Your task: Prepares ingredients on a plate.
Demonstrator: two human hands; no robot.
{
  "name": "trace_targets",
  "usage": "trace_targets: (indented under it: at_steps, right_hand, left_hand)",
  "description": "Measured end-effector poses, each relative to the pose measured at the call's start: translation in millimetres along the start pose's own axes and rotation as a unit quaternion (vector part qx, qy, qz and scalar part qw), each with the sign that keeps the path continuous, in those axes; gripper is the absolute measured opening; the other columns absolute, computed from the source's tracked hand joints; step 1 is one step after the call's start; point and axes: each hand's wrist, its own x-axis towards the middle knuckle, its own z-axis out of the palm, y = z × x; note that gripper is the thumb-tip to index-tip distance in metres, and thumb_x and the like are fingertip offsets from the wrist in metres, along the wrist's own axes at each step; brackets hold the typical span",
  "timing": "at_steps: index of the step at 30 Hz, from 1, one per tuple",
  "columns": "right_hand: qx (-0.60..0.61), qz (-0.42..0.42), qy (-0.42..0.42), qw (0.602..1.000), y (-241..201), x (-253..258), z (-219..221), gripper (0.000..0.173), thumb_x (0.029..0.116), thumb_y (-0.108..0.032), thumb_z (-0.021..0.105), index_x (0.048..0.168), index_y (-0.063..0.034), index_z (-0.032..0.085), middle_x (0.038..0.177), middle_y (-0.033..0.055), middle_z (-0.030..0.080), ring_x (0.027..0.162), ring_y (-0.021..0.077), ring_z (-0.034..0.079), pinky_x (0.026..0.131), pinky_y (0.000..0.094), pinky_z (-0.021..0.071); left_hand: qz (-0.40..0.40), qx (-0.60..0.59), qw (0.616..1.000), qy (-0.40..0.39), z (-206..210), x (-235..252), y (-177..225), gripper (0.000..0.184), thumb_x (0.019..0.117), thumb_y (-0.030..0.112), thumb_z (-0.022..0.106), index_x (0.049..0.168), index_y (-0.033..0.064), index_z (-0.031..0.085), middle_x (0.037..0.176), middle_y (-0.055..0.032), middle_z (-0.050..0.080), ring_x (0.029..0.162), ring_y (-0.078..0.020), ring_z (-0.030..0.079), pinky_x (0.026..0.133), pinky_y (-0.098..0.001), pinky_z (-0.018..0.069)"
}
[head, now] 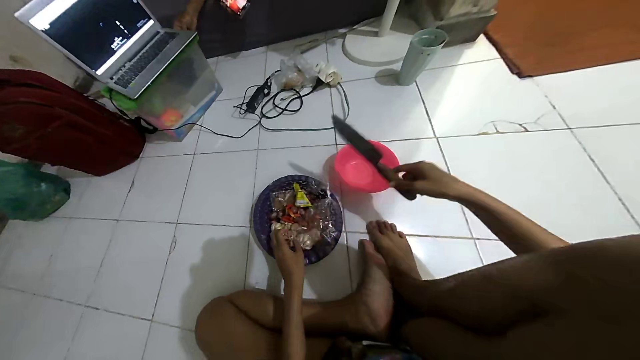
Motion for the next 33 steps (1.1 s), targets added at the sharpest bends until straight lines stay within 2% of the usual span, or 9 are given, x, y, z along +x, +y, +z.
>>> trace_targets:
  at_steps: [3, 6, 9, 13, 20, 23, 26, 30, 33]
  right_hand:
    - [-0.042, 0.069, 0.143, 0.986, 57, 7, -16, 0.035, 0.0999, -0.016, 0.067, 0.127, 0.0071, 0.065, 0.091, 0.0311, 0.068, 0.08, 0.0444, 0.065, 0.079, 0.0641, 0.0501]
    - [-0.097, 0.201, 0.164, 0.961, 105, 5, -21, 0.04, 0.1011, -0.022, 0.066, 0.125, 0.0094, 0.065, 0.111, 0.0394, 0.065, 0.107, 0.0587, 0.061, 0.093, 0.0747, 0.0418]
    - [-0.128, 0.283, 0.127, 0.942, 131, -3, -12, 0.04, 0.1012, -0.024, 0.066, 0.118, 0.0125, 0.066, 0.116, 0.0404, 0.063, 0.115, 0.0591, 0.058, 0.093, 0.0749, 0.0416]
    - [-0.139, 0.311, 0.1, 0.935, 145, -6, 3, 0.04, 0.0998, -0.024, 0.067, 0.112, 0.0137, 0.067, 0.115, 0.0404, 0.063, 0.114, 0.0577, 0.059, 0.092, 0.0736, 0.0426]
    - [-0.158, 0.336, 0.078, 0.925, 144, -2, 8, 0.044, 0.0975, -0.028, 0.071, 0.106, 0.0153, 0.066, 0.113, 0.0403, 0.063, 0.114, 0.0559, 0.06, 0.091, 0.0722, 0.0445]
    - [-0.228, 0.352, 0.03, 0.907, 91, -3, 2, 0.044, 0.0984, -0.023, 0.069, 0.114, 0.0176, 0.062, 0.122, 0.0415, 0.06, 0.121, 0.0576, 0.056, 0.095, 0.072, 0.043]
    - [-0.263, 0.261, 0.018, 0.929, 27, -7, 0, 0.044, 0.1002, -0.023, 0.067, 0.117, 0.0169, 0.062, 0.119, 0.042, 0.061, 0.118, 0.06, 0.057, 0.093, 0.0725, 0.0429]
    - [-0.22, -0.003, 0.002, 0.975, -36, 2, 34, 0.038, 0.1027, -0.019, 0.062, 0.129, 0.0087, 0.062, 0.112, 0.037, 0.066, 0.107, 0.058, 0.063, 0.09, 0.0721, 0.0454]
    - [-0.174, -0.145, -0.063, 0.972, -51, 15, 83, 0.051, 0.1017, -0.025, 0.065, 0.143, 0.0021, 0.053, 0.131, 0.0308, 0.06, 0.104, 0.0487, 0.067, 0.089, 0.0639, 0.0518]
  left_hand:
    - [0.008, 0.051, 0.998, -0.019, -6, 28, -2, 0.038, 0.0931, -0.001, 0.063, 0.129, -0.0115, 0.058, 0.134, -0.0342, 0.055, 0.127, -0.0471, 0.054, 0.107, -0.0526, 0.0454]
    - [0.013, 0.096, 0.994, -0.046, -14, 50, 0, 0.038, 0.0939, -0.002, 0.061, 0.131, -0.0098, 0.058, 0.135, -0.0316, 0.057, 0.128, -0.0459, 0.054, 0.108, -0.0518, 0.0446]
    - [0.015, 0.119, 0.985, -0.128, -18, 64, 4, 0.044, 0.0953, 0.0, 0.062, 0.138, -0.0047, 0.056, 0.142, -0.0271, 0.054, 0.133, -0.0422, 0.052, 0.111, -0.0498, 0.0434]
    - [0.074, 0.157, 0.957, -0.231, -9, 73, 1, 0.058, 0.0927, 0.005, 0.07, 0.148, 0.0071, 0.052, 0.159, -0.0196, 0.04, 0.141, -0.0445, 0.043, 0.111, -0.0523, 0.0424]
    - [0.089, 0.181, 0.945, -0.256, -6, 79, 2, 0.049, 0.0936, 0.005, 0.069, 0.141, 0.0117, 0.062, 0.159, -0.016, 0.043, 0.143, -0.0422, 0.04, 0.113, -0.0501, 0.0403]
    - [0.102, 0.144, 0.957, -0.23, -6, 78, -2, 0.045, 0.0913, 0.002, 0.07, 0.135, 0.0076, 0.066, 0.153, -0.0196, 0.049, 0.14, -0.0431, 0.045, 0.112, -0.0499, 0.0417]
    - [0.113, 0.116, 0.967, -0.195, -3, 73, -7, 0.042, 0.0892, 0.0, 0.072, 0.131, 0.005, 0.069, 0.146, -0.0242, 0.054, 0.136, -0.0456, 0.049, 0.111, -0.0501, 0.0435]
    - [0.111, 0.078, 0.98, -0.149, 3, 64, -12, 0.036, 0.0878, -0.003, 0.072, 0.124, 0.0007, 0.072, 0.133, -0.0294, 0.059, 0.127, -0.0456, 0.055, 0.108, -0.0497, 0.0462]
    - [0.109, 0.077, 0.982, -0.136, 7, 59, -16, 0.025, 0.0905, -0.001, 0.069, 0.115, -0.0011, 0.075, 0.128, -0.0279, 0.063, 0.122, -0.0433, 0.06, 0.107, -0.0519, 0.0467]
